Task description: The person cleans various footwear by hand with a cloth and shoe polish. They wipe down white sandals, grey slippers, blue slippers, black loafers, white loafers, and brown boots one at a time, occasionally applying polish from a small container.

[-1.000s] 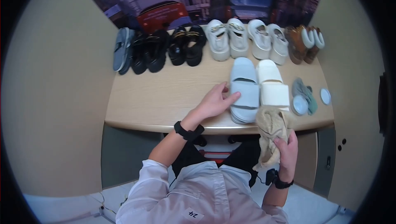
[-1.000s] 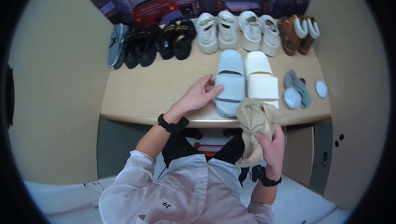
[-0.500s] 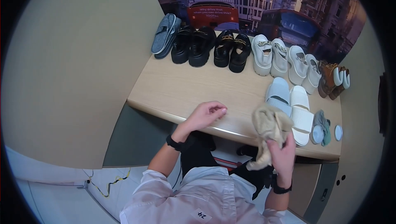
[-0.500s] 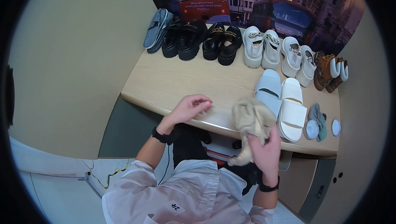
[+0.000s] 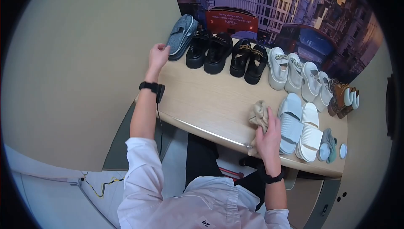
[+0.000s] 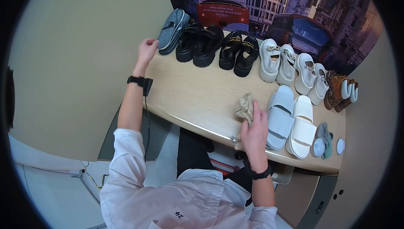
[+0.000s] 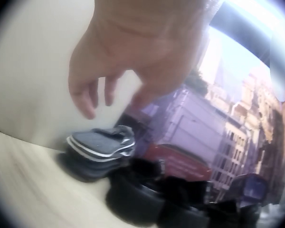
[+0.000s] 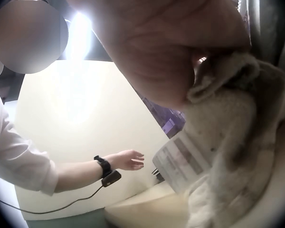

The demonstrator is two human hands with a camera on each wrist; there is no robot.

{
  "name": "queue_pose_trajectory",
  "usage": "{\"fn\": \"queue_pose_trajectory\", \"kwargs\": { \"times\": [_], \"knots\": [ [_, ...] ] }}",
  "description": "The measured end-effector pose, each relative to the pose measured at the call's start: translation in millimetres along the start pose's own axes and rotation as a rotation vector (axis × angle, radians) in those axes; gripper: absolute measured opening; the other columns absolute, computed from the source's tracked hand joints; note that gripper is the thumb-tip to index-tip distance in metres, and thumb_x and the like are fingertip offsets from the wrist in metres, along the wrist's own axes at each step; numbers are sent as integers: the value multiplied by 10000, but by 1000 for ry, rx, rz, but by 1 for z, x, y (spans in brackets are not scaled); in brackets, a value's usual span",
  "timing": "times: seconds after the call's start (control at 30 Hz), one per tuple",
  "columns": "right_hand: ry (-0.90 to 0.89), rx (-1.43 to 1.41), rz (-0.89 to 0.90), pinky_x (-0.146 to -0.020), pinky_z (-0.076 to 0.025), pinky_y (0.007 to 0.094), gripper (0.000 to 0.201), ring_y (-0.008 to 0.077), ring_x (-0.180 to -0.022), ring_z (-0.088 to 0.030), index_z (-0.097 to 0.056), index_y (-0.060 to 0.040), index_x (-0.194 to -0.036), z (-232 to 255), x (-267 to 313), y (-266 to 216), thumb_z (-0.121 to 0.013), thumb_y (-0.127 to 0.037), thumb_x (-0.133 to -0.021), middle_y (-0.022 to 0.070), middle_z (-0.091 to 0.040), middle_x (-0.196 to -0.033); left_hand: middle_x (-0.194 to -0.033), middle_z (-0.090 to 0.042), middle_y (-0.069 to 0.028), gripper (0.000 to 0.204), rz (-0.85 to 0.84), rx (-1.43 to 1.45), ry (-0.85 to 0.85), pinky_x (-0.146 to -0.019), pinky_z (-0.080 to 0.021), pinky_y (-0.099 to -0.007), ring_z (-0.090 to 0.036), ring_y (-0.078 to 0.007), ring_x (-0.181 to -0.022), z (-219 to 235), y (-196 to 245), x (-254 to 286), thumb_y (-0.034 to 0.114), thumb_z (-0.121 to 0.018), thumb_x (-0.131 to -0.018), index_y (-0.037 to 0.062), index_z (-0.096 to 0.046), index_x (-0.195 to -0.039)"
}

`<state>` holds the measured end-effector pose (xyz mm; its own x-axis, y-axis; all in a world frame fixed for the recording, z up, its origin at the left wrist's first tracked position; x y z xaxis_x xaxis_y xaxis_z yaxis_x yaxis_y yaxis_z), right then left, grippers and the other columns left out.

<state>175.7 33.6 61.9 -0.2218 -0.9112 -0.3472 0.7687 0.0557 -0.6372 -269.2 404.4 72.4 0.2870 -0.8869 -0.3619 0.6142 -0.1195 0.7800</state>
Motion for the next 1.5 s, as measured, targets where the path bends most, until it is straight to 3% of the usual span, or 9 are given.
{"fn": "queue_pose_trajectory", "kwargs": {
  "times": [0.13,0.23,0.43,0.93,1.03,1.13,1.23,1.33,1.5],
  "knots": [
    [-33,60,57,-1067,-504,492,785,460,-1207,-605,-449,-13,-1646,-23,8,6,-675,38,-897,279,-573,-1325,-1366,-734,-269,725,129,-310,-15,-1066,-572,-444,-725,-362,-1250,-19,-39,-41,467,-788,-986,-78,-659,-1446],
    [-2,95,63,-1078,-493,511,777,466,-1227,-593,-465,-19,-1639,-31,13,5,-677,37,-894,277,-568,-1341,-1263,-775,-301,710,244,-260,-102,-1100,-550,-468,-727,-421,-1270,-35,-56,-57,526,-778,-941,-96,-759,-1283],
    [40,69,23,-1112,-471,524,752,474,-1280,-583,-518,-36,-1608,-39,21,12,-684,18,-877,283,-564,-1392,-1239,-788,-256,803,351,-176,-229,-1029,-576,-427,-764,-364,-1172,-50,-61,-66,537,-879,-894,-149,-732,-1284],
    [51,62,32,-1105,-473,525,710,465,-1275,-590,-568,-42,-1569,-40,22,14,-689,-20,-870,274,-580,-1381,-1155,-824,-212,597,341,-291,-191,-985,-581,-431,-794,-325,-1099,-47,-26,-59,412,-937,-844,-79,-799,-1154],
    [56,70,39,-1100,-475,525,713,462,-1269,-593,-571,-45,-1568,-40,23,16,-695,-33,-866,270,-583,-1379,-1204,-812,-220,618,298,-246,-100,-1011,-590,-453,-773,-368,-1178,-52,-47,-70,434,-937,-833,-36,-787,-1205],
    [60,69,41,-1098,-475,524,720,458,-1264,-596,-575,-50,-1567,-40,23,17,-703,-45,-858,267,-584,-1378,-1206,-808,-225,598,242,-363,-32,-1009,-591,-454,-770,-378,-1175,-32,-7,-44,419,-941,-829,-13,-789,-1214],
    [62,73,45,-1094,-477,522,726,453,-1261,-598,-580,-56,-1565,-41,24,19,-710,-53,-850,263,-585,-1379,-1210,-806,-226,577,318,-384,-115,-1008,-593,-459,-769,-386,-1171,-30,-9,-44,405,-942,-828,5,-794,-1216],
    [64,67,47,-1088,-480,519,726,447,-1258,-601,-584,-57,-1562,-40,24,18,-713,-53,-847,258,-588,-1377,-1212,-803,-235,582,337,-386,-181,-1018,-590,-471,-766,-394,-1170,-33,-17,-53,409,-940,-830,-11,-793,-1206],
    [72,67,52,-1080,-485,513,725,443,-1254,-603,-587,-59,-1557,-41,24,18,-716,-50,-844,247,-593,-1375,-1205,-789,-272,516,298,-39,-9,-1013,-579,-449,-769,-377,-1142,-34,-36,-72,275,-887,-915,-101,-736,-1235]
  ]
}}
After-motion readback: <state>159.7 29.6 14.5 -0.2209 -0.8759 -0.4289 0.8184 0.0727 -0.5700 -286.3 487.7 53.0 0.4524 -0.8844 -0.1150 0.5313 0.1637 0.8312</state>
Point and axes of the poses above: each hand's wrist, its own x-axis away from the middle knuckle, its own z-axis out of the back of the hand, y = z × x, the point moved 6 cm from there along -x, towards the middle knuckle
